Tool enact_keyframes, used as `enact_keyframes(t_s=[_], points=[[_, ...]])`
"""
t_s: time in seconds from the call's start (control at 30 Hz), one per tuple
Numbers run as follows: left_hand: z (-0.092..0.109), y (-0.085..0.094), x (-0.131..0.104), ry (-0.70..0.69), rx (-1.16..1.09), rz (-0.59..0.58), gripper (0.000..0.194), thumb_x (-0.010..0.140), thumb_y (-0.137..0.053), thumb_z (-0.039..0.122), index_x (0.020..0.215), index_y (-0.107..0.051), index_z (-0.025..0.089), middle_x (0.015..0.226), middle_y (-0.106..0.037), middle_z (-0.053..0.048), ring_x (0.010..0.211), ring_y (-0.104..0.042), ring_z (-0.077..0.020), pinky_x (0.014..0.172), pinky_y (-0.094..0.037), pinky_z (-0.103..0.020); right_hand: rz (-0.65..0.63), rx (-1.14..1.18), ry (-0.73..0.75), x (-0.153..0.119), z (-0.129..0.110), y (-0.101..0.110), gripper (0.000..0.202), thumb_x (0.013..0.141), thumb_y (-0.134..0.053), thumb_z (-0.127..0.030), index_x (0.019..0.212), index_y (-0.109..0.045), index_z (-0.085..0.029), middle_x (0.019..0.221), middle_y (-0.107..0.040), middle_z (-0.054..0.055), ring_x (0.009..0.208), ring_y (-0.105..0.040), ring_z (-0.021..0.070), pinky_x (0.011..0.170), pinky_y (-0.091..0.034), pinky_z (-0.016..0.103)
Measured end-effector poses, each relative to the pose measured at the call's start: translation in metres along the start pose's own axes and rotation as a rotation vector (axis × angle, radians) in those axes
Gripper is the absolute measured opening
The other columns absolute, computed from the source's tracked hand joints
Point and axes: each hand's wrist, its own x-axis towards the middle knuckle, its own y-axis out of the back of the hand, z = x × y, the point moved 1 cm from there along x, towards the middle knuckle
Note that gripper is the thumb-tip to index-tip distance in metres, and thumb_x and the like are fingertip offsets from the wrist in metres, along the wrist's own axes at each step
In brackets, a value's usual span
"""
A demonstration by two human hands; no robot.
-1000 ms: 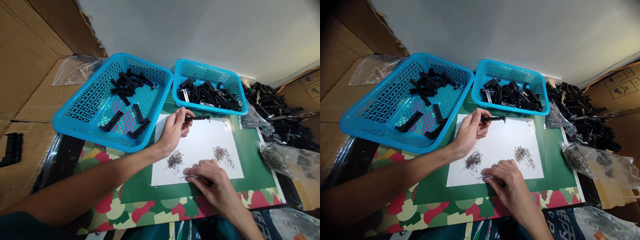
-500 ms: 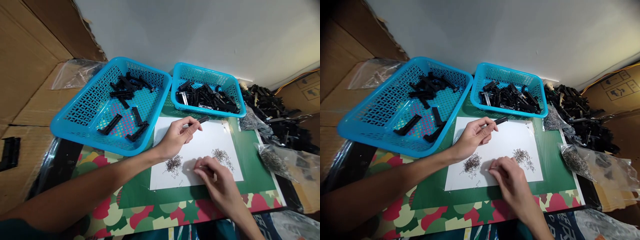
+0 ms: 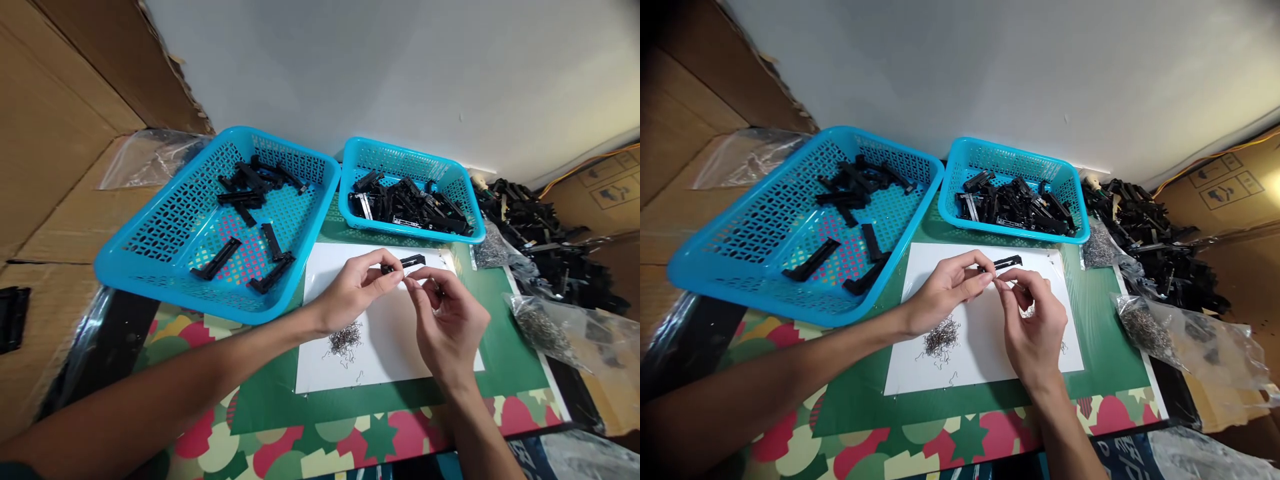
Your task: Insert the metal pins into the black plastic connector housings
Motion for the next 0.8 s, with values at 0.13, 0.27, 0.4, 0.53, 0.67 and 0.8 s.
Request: enact_keyframes(t_s=[0.13, 0.27, 0.4, 0.53, 0.67, 0.8], points=[[-0.003, 0.0, 0.0, -0.006, -0.008, -0.017, 0.02, 0.103, -0.061, 0.037, 0.1, -0.061, 0.018, 0.074, -0.044, 0.005, 0.063, -0.035, -0.01, 0.059, -0.027, -0.025, 0.005, -0.107, 0.126, 0.002, -0.002, 0.001, 0.006, 0.1, -0.065, -0.021, 0.098, -0.07, -0.024, 0.074, -0.058, -0.001, 0.063, -0.047, 0.0147, 0.065, -0.041, 0.031], [-0.004, 0.0, 0.001, -0.045, 0.036, -0.003, 0.023, 0.105, -0.06, 0.041, 0.101, -0.058, 0.018, 0.077, -0.046, 0.004, 0.066, -0.039, -0.0106, 0.061, -0.031, -0.025, 0.017, -0.139, 0.274, 0.003, -0.002, 0.004, 0.017, 0.098, -0.066, -0.011, 0.104, -0.075, -0.024, 0.066, -0.05, -0.005, 0.06, -0.044, 0.0136, 0.065, -0.037, 0.031], [-0.005, 0.0, 0.002, -0.069, 0.109, 0.021, 0.024, 0.106, -0.057, 0.042, 0.101, -0.057, 0.019, 0.081, -0.047, 0.004, 0.066, -0.041, -0.0108, 0.06, -0.033, -0.025, 0.013, -0.069, 0.166, 0.002, 0.0, 0.007, 0.019, 0.097, -0.068, -0.015, 0.111, -0.078, -0.025, 0.07, -0.06, -0.003, 0.061, -0.049, 0.014, 0.065, -0.042, 0.03], [-0.01, 0.001, 0.002, -0.119, 0.237, -0.006, 0.022, 0.107, -0.057, 0.039, 0.103, -0.06, 0.018, 0.095, -0.055, -0.001, 0.074, -0.05, -0.012, 0.068, -0.04, -0.026, -0.069, -0.034, 0.062, 0.005, 0.003, 0.011, 0.022, 0.096, -0.069, -0.018, 0.114, -0.078, -0.026, 0.082, -0.07, -0.001, 0.066, -0.056, 0.0141, 0.06, -0.046, 0.027], [-0.011, 0.002, 0.001, -0.144, 0.346, 0.002, 0.02, 0.107, -0.057, 0.036, 0.106, -0.065, 0.018, 0.102, -0.057, -0.002, 0.08, -0.054, -0.0134, 0.072, -0.045, -0.027, -0.121, -0.056, 0.111, 0.01, 0.004, 0.016, 0.016, 0.095, -0.069, -0.015, 0.104, -0.078, -0.024, 0.084, -0.073, -0.001, 0.064, -0.055, 0.0117, 0.062, -0.048, 0.025], [-0.005, 0.0, -0.001, -0.142, 0.392, 0.004, 0.021, 0.107, -0.056, 0.035, 0.104, -0.068, 0.018, 0.099, -0.055, -0.002, 0.08, -0.054, -0.0139, 0.072, -0.045, -0.027, -0.132, -0.053, 0.068, 0.01, 0.004, 0.021, 0.009, 0.092, -0.072, -0.016, 0.095, -0.078, -0.022, 0.07, -0.067, -0.003, 0.055, -0.049, 0.0095, 0.052, -0.042, 0.023]])
